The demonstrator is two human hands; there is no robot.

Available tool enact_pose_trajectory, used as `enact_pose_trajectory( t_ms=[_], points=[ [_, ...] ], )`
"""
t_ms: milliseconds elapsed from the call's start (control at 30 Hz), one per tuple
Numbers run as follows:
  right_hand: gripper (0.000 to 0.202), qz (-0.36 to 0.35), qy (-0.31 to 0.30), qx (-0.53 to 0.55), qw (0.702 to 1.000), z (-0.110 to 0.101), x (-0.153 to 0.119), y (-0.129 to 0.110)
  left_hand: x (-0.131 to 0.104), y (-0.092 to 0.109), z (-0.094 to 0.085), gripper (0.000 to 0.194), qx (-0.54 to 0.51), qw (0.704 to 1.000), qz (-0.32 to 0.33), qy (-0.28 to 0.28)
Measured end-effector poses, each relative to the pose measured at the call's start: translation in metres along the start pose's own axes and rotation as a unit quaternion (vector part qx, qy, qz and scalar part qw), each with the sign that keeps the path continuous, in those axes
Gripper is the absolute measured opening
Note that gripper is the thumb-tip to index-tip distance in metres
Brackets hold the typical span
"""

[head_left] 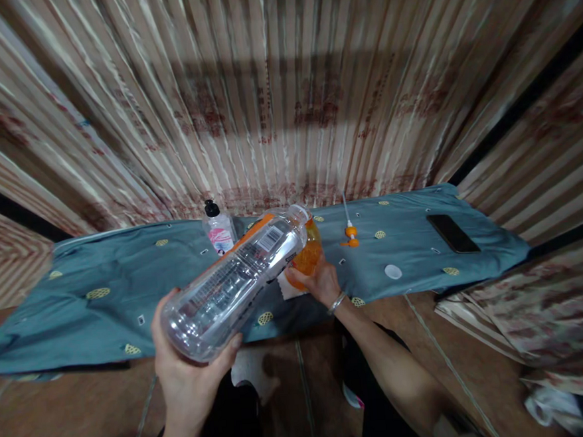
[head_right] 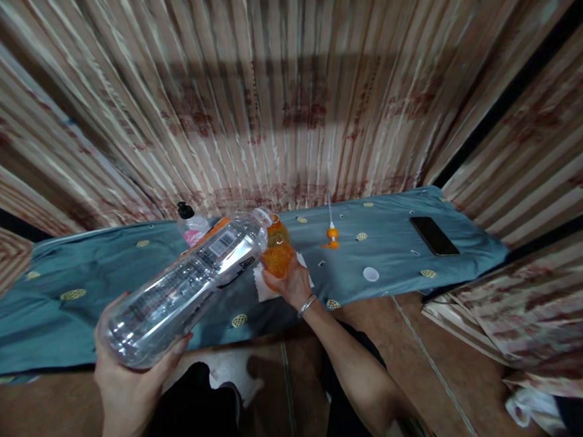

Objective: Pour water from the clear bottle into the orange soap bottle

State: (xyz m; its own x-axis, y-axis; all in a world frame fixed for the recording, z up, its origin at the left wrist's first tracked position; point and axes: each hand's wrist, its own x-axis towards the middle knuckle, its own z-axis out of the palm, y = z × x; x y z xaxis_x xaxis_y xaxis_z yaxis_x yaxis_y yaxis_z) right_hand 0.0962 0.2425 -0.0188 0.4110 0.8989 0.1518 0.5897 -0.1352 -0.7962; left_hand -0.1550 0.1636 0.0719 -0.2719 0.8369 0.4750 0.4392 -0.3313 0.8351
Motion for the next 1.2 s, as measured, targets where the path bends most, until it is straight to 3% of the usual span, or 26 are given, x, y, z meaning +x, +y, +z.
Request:
enact_pose_trajectory(
  t_ms=[267,533,833,1200],
  points=[
    [0.081,-0.004,-0.004,-0.004,1.000,-0.001,0.000,0.001,0.001,-0.006,0.000,0.097,-0.002,1.000,0.010,0.004],
    [0.081,-0.001,-0.006,-0.002,1.000,-0.003,-0.001,-0.003,0.000,0.005,0.000,0.097,-0.004,1.000,-0.026,-0.001],
    [0.081,0.005,-0.006,-0.010,1.000,-0.003,0.000,-0.002,0.000,-0.011,-0.002,0.100,0.003,1.000,0.005,0.002],
    [0.081,-0.007,0.003,0.000,1.000,0.000,0.000,0.003,0.000,0.004,0.000,0.096,0.002,1.000,-0.014,-0.001]
  ],
)
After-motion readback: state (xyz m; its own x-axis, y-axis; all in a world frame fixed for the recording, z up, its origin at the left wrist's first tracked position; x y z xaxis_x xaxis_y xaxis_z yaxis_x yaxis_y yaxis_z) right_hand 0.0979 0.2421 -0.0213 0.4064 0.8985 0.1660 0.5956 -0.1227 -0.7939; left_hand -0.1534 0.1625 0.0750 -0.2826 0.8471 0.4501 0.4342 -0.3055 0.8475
